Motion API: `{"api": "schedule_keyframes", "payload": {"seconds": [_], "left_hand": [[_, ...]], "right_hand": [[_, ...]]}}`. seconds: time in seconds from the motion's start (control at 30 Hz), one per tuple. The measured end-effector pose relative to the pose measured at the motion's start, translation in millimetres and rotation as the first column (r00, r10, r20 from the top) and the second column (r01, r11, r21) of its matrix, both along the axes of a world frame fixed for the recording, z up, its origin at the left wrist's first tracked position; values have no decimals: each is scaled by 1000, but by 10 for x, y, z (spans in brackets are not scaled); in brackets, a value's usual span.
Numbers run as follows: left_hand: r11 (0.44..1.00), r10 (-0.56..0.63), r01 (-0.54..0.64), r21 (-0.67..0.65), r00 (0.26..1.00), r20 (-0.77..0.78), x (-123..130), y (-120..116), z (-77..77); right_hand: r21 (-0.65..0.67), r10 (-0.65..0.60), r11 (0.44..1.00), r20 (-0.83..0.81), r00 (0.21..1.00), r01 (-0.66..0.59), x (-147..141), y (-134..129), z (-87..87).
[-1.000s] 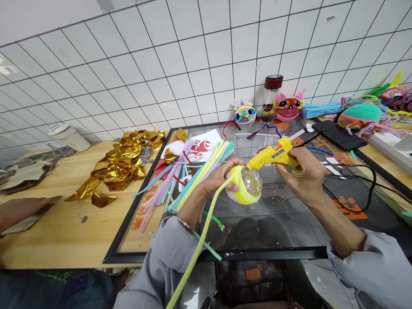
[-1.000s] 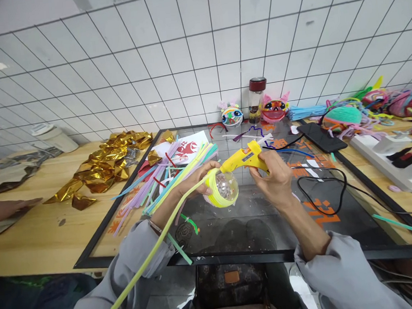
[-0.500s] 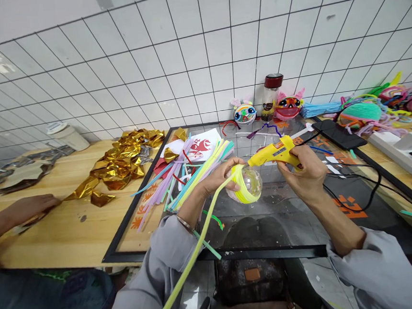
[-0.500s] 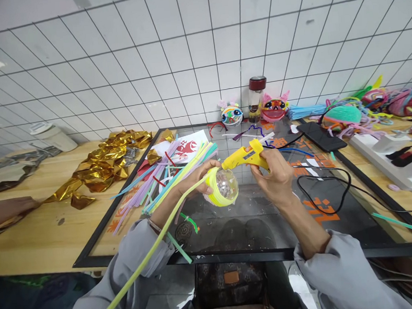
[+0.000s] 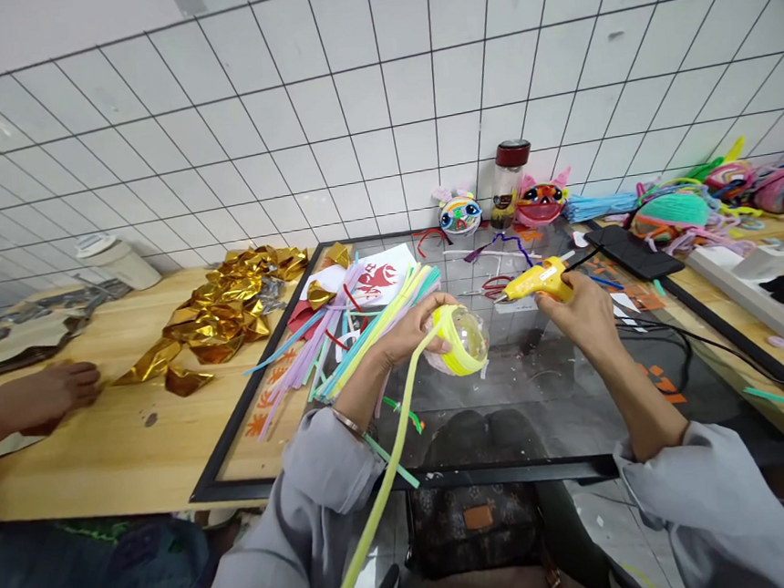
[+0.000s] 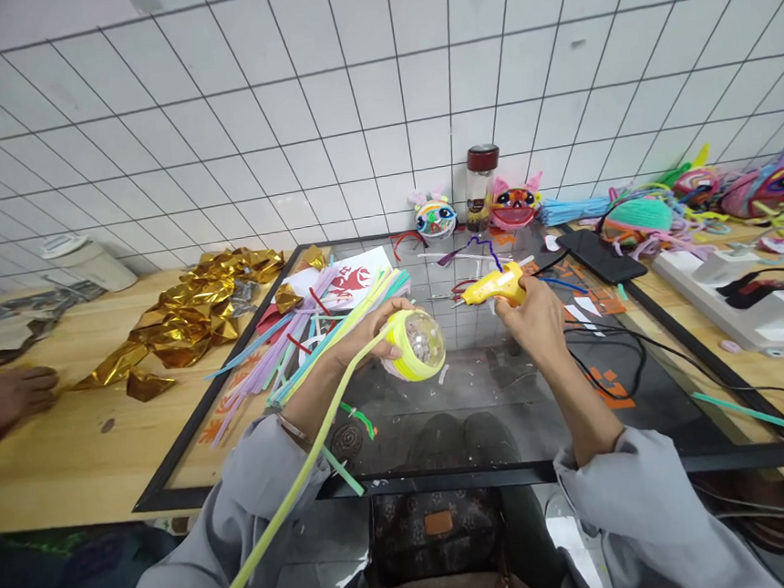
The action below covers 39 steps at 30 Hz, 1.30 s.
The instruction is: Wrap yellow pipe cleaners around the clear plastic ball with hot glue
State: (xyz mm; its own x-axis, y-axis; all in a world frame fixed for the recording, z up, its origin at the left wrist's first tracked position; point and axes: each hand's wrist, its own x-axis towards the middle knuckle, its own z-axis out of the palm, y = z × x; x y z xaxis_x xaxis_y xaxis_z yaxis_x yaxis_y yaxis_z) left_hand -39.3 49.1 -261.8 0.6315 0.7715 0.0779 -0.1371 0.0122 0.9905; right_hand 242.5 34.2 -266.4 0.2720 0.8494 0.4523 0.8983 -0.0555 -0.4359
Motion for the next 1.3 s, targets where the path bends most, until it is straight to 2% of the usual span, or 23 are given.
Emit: {"api": "schedule_keyframes", "payload": {"seconds": [0.07, 0.2, 0.27, 0.33, 0.4, 0.47, 0.5, 0.53, 0.57, 0.63, 0.7, 0.77, 0.83, 0.87, 0.93, 1.03, 1.17, 1.3], "left_hand": [[999, 19, -18, 28, 1000, -19, -10, 14, 5], [991, 89, -80, 106, 993, -82, -48, 37, 27], [987, 107, -93, 132, 989, -98, -66, 45, 35], [983, 110, -92, 156, 988, -107, -77, 49, 42], [981, 109, -87, 175, 987, -120, -81, 48, 51], [979, 115, -91, 182, 985, -128, -80, 41, 64], [979, 119, -94, 183, 984, -132, -79, 37, 72], [978, 123, -97, 183, 983, -135, -78, 33, 81], [977, 127, -100, 187, 982, -137, -78, 29, 92], [973, 137, -105, 205, 979, -148, -79, 23, 113], [966, 157, -114, 234, 973, -172, -82, 22, 132], [955, 186, -130, 266, 962, -200, -82, 21, 146], [948, 205, -140, 287, 955, -212, -80, 18, 158], [944, 210, -142, 298, 954, -212, -78, 14, 165], [941, 214, -141, 307, 953, -216, -74, 1, 180], [954, 198, -134, 267, 953, -230, -75, -17, 197], [975, 131, -88, 205, 970, -205, -95, -10, 182], [975, 112, -70, 213, 975, -191, -115, 12, 149]], "right_hand": [[-148, -17, 988, 125, 992, 36, 66, 27, -26], [-387, 64, 920, 298, 952, 59, 93, 19, -49], [-452, 96, 889, 333, 938, 70, 87, 7, -60], [-455, 88, 885, 360, 929, 92, 92, 0, -81], [-360, 41, 926, 392, 919, 112, 109, -5, -104], [-146, -24, 985, 395, 918, 88, 108, -20, -107], [-7, -32, 999, 373, 927, 38, 87, -37, -96], [132, -5, 990, 340, 941, -43, 44, -63, -72], [261, 61, 954, 308, 950, -145, -23, -101, -38], [421, 275, 820, 302, 913, -387, -234, -209, 60], [452, 443, 667, 398, 804, -592, -513, -338, 174], [406, 547, 542, 495, 675, -736, -792, -438, 270], [358, 589, 484, 542, 600, -799, -999, -473, 320], [359, 593, 468, 550, 588, -808, -1061, -466, 324], [397, 607, 453, 518, 602, -798, -1100, -426, 299], [458, 689, 455, 361, 628, -764, -1012, -387, 232], [488, 775, 513, 92, 626, -707, -871, -434, 198], [480, 787, 554, -36, 616, -680, -842, -458, 192]]}}
